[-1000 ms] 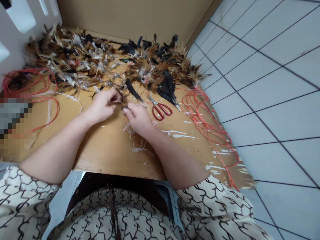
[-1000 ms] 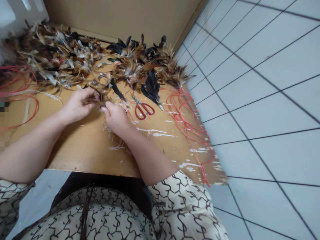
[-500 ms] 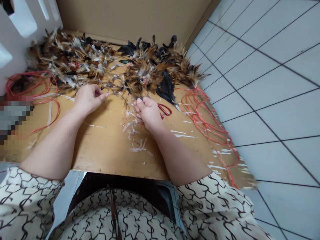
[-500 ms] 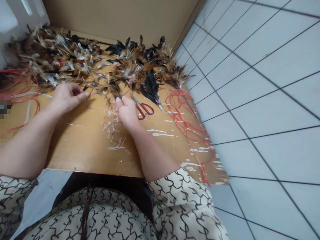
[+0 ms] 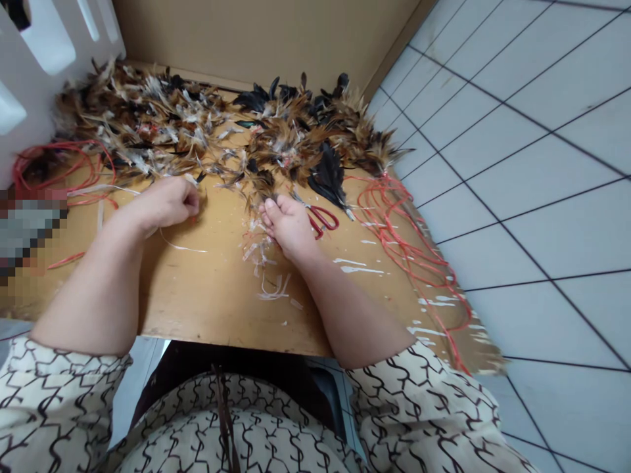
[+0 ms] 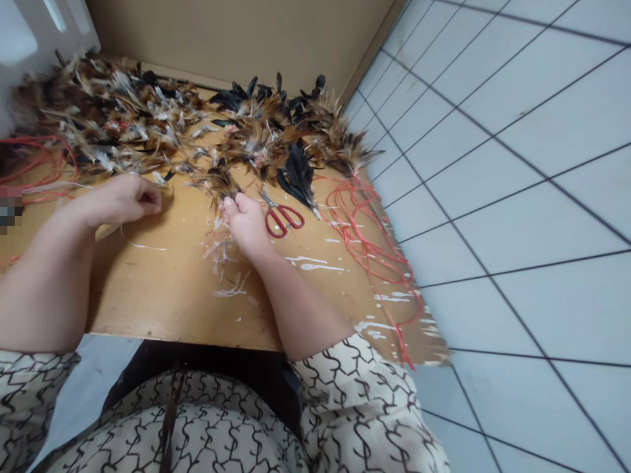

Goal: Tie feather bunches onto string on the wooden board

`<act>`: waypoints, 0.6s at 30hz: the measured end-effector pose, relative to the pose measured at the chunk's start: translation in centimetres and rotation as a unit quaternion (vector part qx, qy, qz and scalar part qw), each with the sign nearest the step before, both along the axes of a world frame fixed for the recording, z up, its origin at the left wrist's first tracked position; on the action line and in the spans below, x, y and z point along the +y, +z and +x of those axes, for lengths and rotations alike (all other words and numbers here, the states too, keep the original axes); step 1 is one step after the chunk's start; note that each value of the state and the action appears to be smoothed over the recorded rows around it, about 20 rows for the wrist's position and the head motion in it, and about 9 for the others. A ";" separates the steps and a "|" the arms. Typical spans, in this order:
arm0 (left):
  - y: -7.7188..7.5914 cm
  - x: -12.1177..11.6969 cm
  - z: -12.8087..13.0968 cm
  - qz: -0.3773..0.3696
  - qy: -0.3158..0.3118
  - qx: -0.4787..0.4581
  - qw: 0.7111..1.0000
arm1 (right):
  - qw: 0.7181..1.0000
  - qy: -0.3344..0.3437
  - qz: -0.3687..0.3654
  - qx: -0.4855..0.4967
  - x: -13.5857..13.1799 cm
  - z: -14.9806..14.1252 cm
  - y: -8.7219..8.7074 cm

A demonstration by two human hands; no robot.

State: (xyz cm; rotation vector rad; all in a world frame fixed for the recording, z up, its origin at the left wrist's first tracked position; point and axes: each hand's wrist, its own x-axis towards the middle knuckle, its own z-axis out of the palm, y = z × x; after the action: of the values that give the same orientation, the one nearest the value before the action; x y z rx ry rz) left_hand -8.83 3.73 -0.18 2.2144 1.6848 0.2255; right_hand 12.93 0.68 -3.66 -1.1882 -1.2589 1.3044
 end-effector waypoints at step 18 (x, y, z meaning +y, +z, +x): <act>-0.7 -0.7 2.3 0.078 -0.001 -0.022 0.997 | 0.997 -0.019 0.065 -0.034 0.0 -0.2 -0.3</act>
State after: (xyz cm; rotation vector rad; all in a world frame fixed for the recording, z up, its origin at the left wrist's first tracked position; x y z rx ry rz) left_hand -6.58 2.99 -0.85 2.3034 1.6942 0.4148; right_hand 12.76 0.72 -3.98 -1.1682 -1.3427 1.1446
